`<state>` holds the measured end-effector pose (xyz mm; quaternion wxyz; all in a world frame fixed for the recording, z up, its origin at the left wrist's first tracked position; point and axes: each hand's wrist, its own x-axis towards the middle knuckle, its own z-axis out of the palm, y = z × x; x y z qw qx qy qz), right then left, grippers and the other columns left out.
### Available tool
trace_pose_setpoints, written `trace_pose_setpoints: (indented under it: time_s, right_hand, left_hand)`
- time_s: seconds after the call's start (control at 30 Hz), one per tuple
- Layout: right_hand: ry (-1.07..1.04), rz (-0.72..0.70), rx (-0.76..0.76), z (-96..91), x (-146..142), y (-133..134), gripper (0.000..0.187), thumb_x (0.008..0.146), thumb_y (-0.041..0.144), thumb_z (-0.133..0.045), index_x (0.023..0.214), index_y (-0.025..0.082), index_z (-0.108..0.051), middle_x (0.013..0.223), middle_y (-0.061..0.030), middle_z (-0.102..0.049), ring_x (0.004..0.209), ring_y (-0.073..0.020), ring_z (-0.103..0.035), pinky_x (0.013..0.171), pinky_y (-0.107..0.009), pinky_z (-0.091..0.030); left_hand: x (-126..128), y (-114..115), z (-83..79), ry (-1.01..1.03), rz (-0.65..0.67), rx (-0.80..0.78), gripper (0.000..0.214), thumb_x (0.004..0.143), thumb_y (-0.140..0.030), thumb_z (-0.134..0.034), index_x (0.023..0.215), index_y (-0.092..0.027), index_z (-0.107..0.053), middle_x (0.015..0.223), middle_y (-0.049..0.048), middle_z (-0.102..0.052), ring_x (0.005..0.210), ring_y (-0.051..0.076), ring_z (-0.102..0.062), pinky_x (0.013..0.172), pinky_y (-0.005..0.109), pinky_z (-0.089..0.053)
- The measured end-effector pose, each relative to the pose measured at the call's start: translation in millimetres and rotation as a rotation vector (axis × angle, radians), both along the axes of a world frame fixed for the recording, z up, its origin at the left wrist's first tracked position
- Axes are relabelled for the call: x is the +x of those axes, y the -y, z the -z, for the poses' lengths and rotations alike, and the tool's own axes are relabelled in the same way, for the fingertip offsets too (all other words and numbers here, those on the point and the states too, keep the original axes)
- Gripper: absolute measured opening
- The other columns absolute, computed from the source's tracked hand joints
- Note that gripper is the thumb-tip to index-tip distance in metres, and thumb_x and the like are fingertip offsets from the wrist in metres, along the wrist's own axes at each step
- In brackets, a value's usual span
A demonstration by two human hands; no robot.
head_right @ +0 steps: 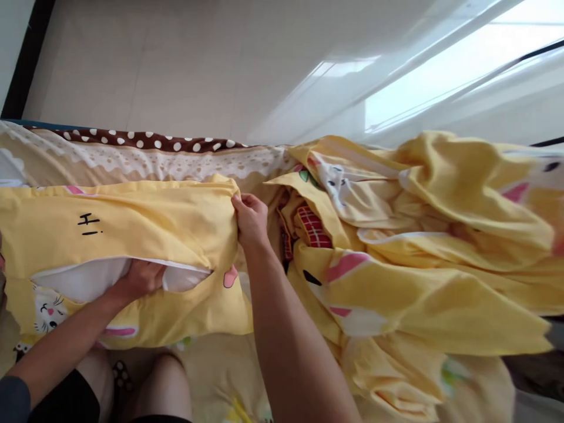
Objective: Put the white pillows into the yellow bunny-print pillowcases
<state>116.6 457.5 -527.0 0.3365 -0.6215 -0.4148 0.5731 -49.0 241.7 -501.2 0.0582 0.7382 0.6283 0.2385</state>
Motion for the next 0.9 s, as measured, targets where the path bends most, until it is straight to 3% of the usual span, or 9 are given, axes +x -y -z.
trace_pose_setpoints:
  time_s: [0.1,0.17,0.33,0.47,0.57,0.6,0.67,0.8,0.9]
  right_hand:
    - [0.312,0.070,0.180,-13.0,-5,-6,0.021,0.061,0.036,-0.066,0.069,0.022,-0.053,0.064,0.0012,-0.056,0.061,-0.0158,-0.051,0.062,-0.031,-0.044]
    - [0.596,0.016,0.347,-22.2,-5,-9,0.014,0.070,0.034,-0.061,0.075,0.022,-0.055,0.066,-0.0001,-0.058,0.065,-0.0185,-0.055,0.070,-0.034,-0.045]
    - [0.891,-0.249,0.430,-41.3,14,-3,0.019,0.081,0.036,-0.051,0.089,0.022,-0.060,0.083,-0.0080,-0.067,0.076,-0.0247,-0.059,0.074,-0.040,-0.045]
    - [0.836,-0.490,0.710,-56.0,34,59,0.020,0.087,0.033,-0.047,0.091,0.020,-0.061,0.094,-0.0132,-0.068,0.089,-0.0266,-0.059,0.080,-0.040,-0.043]
    - [0.695,-0.904,0.956,-61.9,41,138,0.023,0.094,0.031,-0.044,0.105,0.020,-0.061,0.099,-0.0103,-0.069,0.094,-0.0229,-0.060,0.084,-0.037,-0.040]
    - [0.684,-1.034,0.965,-62.0,41,161,0.028,0.094,0.032,-0.047,0.116,0.019,-0.058,0.110,-0.0110,-0.068,0.103,-0.0233,-0.059,0.088,-0.038,-0.038]
    - [0.748,-1.106,0.906,-61.5,42,194,0.038,0.091,0.037,-0.056,0.124,0.017,-0.054,0.115,-0.0116,-0.066,0.107,-0.0243,-0.057,0.090,-0.039,-0.035]
    - [0.838,-1.154,0.767,-71.7,49,205,0.024,0.080,0.038,-0.073,0.086,0.019,-0.061,0.086,-0.0038,-0.066,0.089,-0.0219,-0.057,0.087,-0.038,-0.031]
    - [0.714,-1.303,0.749,-93.9,62,197,0.023,0.077,0.030,-0.076,0.070,0.020,-0.057,0.084,-0.0005,-0.065,0.093,-0.0198,-0.057,0.089,-0.037,-0.029]
  left_hand:
    - [-10,13,-30.5,-0.017,0.034,0.222,0.022,0.086,-0.016,-0.054,0.100,-0.019,-0.071,0.092,0.0077,-0.075,0.103,0.024,-0.068,0.105,0.041,-0.048]
    - [-15,15,-39.1,-0.032,0.056,0.249,0.024,0.086,-0.014,-0.054,0.103,-0.020,-0.071,0.097,0.0075,-0.075,0.106,0.023,-0.067,0.106,0.039,-0.048]
    - [-17,-4,-21.0,-0.051,0.085,-0.039,0.034,0.090,-0.013,-0.045,0.113,-0.025,-0.068,0.113,0.0042,-0.072,0.115,0.023,-0.063,0.109,0.045,-0.045]
    - [-13,-14,-11.1,0.047,0.051,-0.242,0.031,0.096,-0.027,-0.043,0.111,-0.025,-0.069,0.112,0.0041,-0.073,0.116,0.023,-0.062,0.107,0.043,-0.047]
    - [-16,-6,-16.0,0.095,0.105,-0.270,0.033,0.098,-0.033,-0.042,0.108,-0.022,-0.071,0.106,0.0063,-0.074,0.111,0.023,-0.065,0.102,0.038,-0.050]
    - [-18,-2,-18.1,0.092,0.147,-0.258,0.033,0.098,-0.032,-0.042,0.110,-0.021,-0.070,0.107,0.0070,-0.074,0.109,0.022,-0.066,0.100,0.036,-0.051]
    - [-23,8,-22.0,0.060,0.260,-0.205,0.032,0.098,-0.025,-0.041,0.117,-0.021,-0.067,0.114,0.0069,-0.072,0.107,0.019,-0.066,0.097,0.033,-0.052]
    - [-28,13,-29.7,-0.033,0.640,-0.055,0.028,0.097,-0.018,-0.044,0.115,-0.023,-0.065,0.125,0.0058,-0.067,0.120,0.016,-0.059,0.103,0.032,-0.047]
    - [-12,3,-34.6,-0.138,0.790,-0.107,0.022,0.096,-0.017,-0.046,0.095,-0.020,-0.068,0.107,0.0071,-0.070,0.106,0.016,-0.062,0.093,0.032,-0.049]
